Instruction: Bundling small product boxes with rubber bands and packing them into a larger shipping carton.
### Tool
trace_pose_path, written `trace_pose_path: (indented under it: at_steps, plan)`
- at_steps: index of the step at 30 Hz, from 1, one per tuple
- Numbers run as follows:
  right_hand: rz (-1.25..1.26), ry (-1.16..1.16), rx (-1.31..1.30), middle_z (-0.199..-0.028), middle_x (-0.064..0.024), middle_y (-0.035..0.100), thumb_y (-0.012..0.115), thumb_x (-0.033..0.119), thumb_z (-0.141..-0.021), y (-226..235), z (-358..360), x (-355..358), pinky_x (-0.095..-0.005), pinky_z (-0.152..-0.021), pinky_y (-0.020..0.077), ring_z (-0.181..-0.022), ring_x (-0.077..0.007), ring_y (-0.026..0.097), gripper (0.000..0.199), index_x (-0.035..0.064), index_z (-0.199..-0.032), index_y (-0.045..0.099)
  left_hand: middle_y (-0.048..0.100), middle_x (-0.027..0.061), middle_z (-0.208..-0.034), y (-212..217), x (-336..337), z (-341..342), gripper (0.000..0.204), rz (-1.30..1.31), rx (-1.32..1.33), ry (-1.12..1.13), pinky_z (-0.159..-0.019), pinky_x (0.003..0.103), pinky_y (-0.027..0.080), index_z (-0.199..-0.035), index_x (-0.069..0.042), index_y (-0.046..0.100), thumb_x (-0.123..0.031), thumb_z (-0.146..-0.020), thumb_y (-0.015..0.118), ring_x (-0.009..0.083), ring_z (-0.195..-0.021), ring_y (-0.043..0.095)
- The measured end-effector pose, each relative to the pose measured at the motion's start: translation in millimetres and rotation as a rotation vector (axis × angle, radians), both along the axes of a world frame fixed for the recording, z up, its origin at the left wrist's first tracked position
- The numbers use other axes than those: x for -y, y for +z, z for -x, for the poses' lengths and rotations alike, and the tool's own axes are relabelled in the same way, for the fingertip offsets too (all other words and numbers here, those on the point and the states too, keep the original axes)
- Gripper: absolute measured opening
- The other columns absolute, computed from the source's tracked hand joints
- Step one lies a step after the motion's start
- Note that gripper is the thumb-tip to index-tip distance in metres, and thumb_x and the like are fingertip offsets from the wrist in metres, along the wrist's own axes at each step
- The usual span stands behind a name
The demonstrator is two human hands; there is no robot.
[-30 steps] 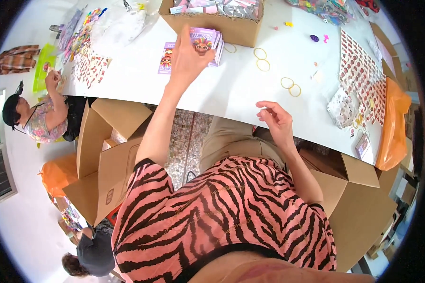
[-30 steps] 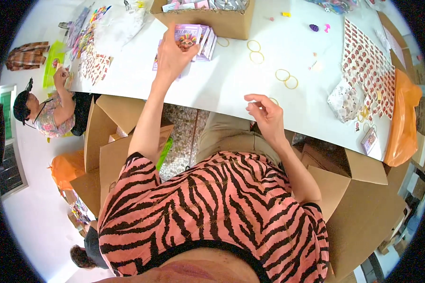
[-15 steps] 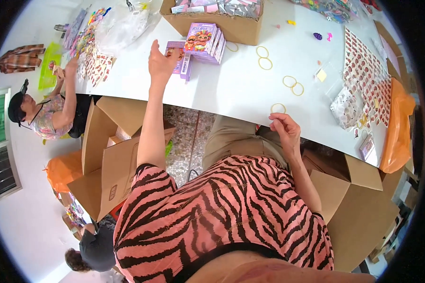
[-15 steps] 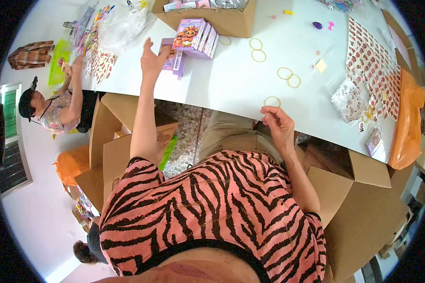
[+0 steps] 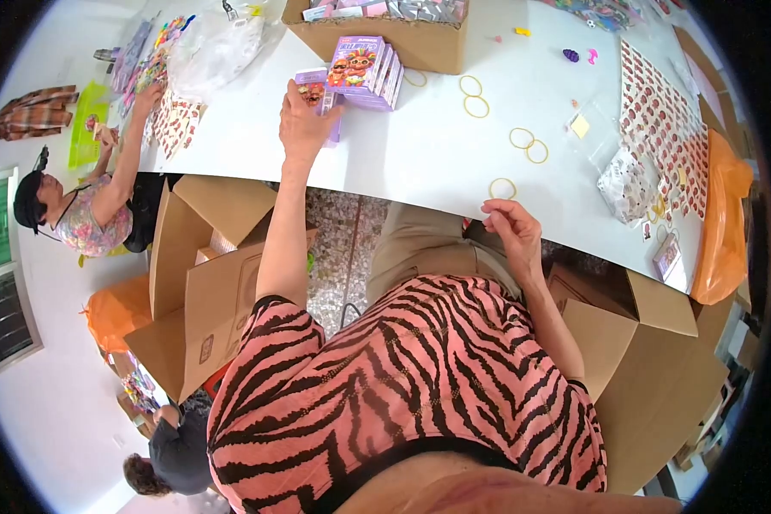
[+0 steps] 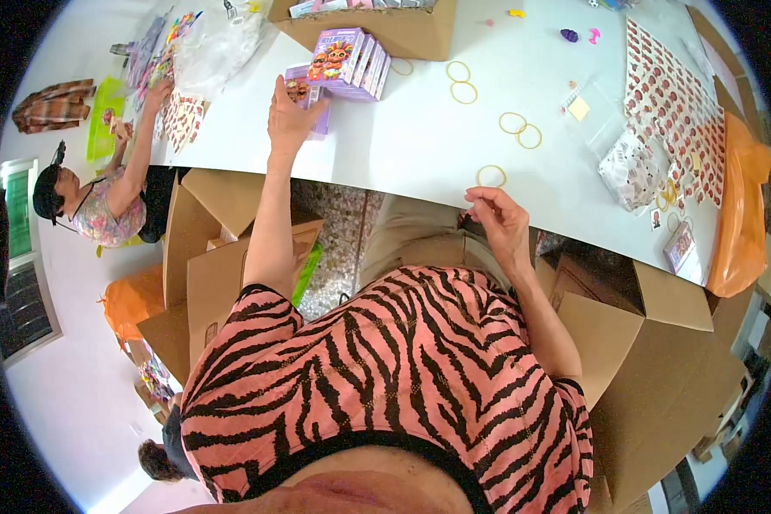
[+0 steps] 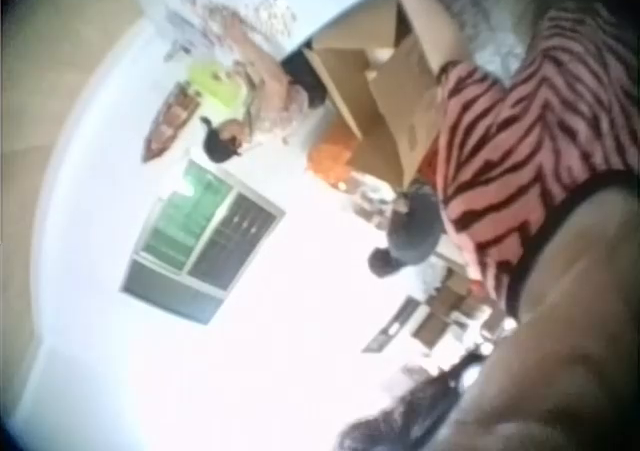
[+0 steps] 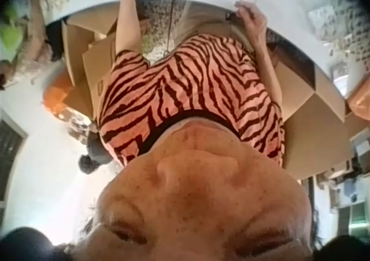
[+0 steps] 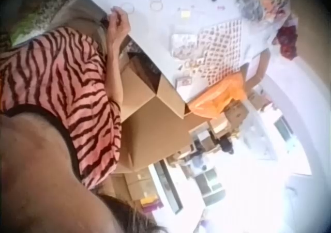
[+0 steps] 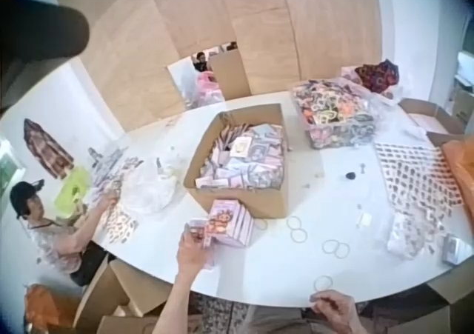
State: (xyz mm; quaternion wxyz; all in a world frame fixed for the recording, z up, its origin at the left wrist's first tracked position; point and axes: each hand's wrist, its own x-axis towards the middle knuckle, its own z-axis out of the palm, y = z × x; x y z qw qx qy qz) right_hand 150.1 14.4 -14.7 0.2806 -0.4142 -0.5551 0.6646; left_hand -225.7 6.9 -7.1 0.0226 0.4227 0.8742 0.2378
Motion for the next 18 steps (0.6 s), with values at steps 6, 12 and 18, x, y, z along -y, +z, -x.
trace_pose_path:
  at_steps: [6,12,18]
  plan:
    - [-0.006,0.031,-0.011,-0.097,-0.0044,0.065,0.051,0.006,-0.093,2,5,0,-0.0227,-0.075,0.0479,-0.081,-0.0087,0.058,0.017,0.0003,-0.105,0.062,0.051,0.0204,-0.125,11,27,11,0.097,-0.377,0.111,0.138,-0.088,0.034,0.048,-0.14,0.005,0.026,-0.029,-0.067,0.082,0.0253,-0.107,0.056]
    - [-0.098,0.072,-0.038,-0.099,-0.0052,0.064,0.052,0.006,-0.093,16,6,-14,-0.024,-0.076,0.0481,-0.083,-0.0092,0.058,0.018,0.0,-0.107,0.061,0.051,0.0168,-0.123,72,54,-59,0.091,-0.663,0.799,-0.111,-0.086,0.031,0.047,-0.142,0.001,0.021,0.0,-0.069,0.075,0.0198,-0.106,0.055]
    - [-0.202,0.155,-0.215,-0.109,-0.0063,0.061,0.055,0.005,-0.09,67,18,-42,-0.0273,-0.085,0.0467,-0.095,-0.012,0.057,0.024,0.0009,-0.114,0.058,0.057,0.0155,-0.118,56,52,-127,0.081,-0.64,1.631,-0.419,-0.088,0.037,0.051,-0.135,-0.001,0.034,-0.006,-0.067,0.077,0.0254,-0.102,0.061]
